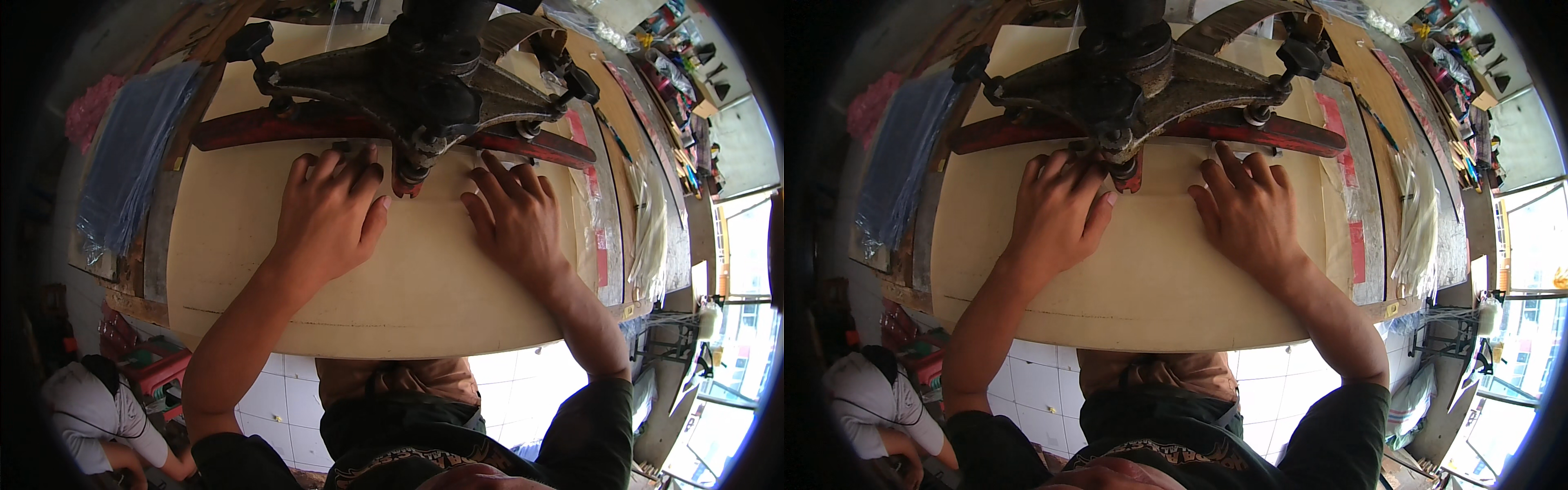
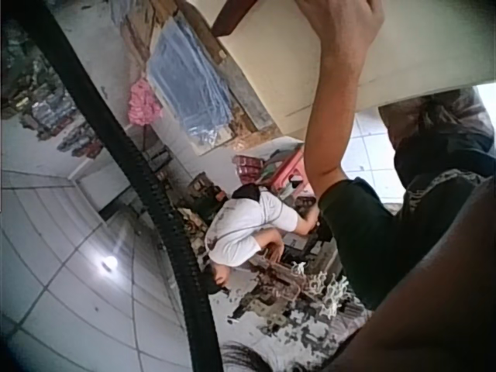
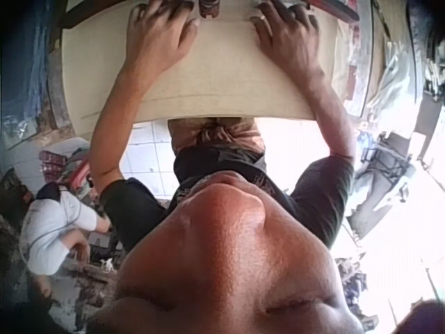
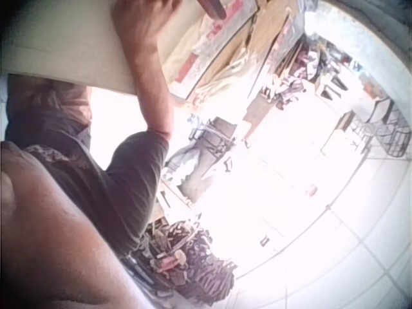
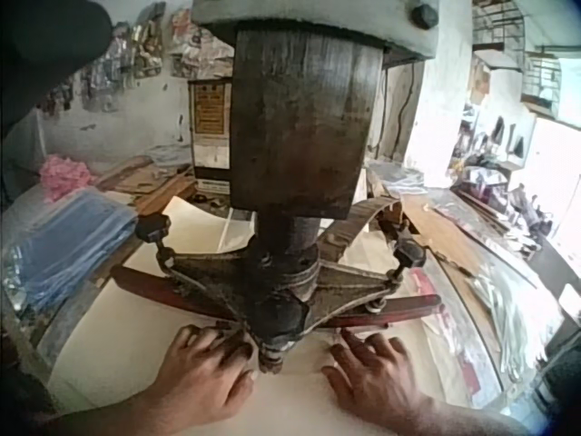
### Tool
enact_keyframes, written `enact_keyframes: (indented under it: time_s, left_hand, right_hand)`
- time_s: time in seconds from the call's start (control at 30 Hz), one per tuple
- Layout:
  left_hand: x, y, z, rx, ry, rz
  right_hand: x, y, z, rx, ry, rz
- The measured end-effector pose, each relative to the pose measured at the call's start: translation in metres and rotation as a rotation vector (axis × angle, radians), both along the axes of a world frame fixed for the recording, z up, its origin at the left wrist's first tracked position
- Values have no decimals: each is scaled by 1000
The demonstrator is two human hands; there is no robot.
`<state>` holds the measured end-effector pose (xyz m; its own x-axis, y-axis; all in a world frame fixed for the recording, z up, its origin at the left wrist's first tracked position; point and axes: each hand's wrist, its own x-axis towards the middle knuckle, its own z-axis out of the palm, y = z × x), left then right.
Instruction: The person repeatedly places plastic bags and handles onto a work table and seals them using a press machine.
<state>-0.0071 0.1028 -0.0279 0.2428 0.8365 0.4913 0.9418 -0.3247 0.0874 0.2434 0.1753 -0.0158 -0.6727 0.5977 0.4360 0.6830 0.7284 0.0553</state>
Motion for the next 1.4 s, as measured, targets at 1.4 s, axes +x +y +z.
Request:
enact_keyframes:
  time_s: [1.4]
  left_hand:
    - [0, -3, 0, -31, 7, -18]
  right_hand:
    - [-1, 2, 2, -11, -12, 25]
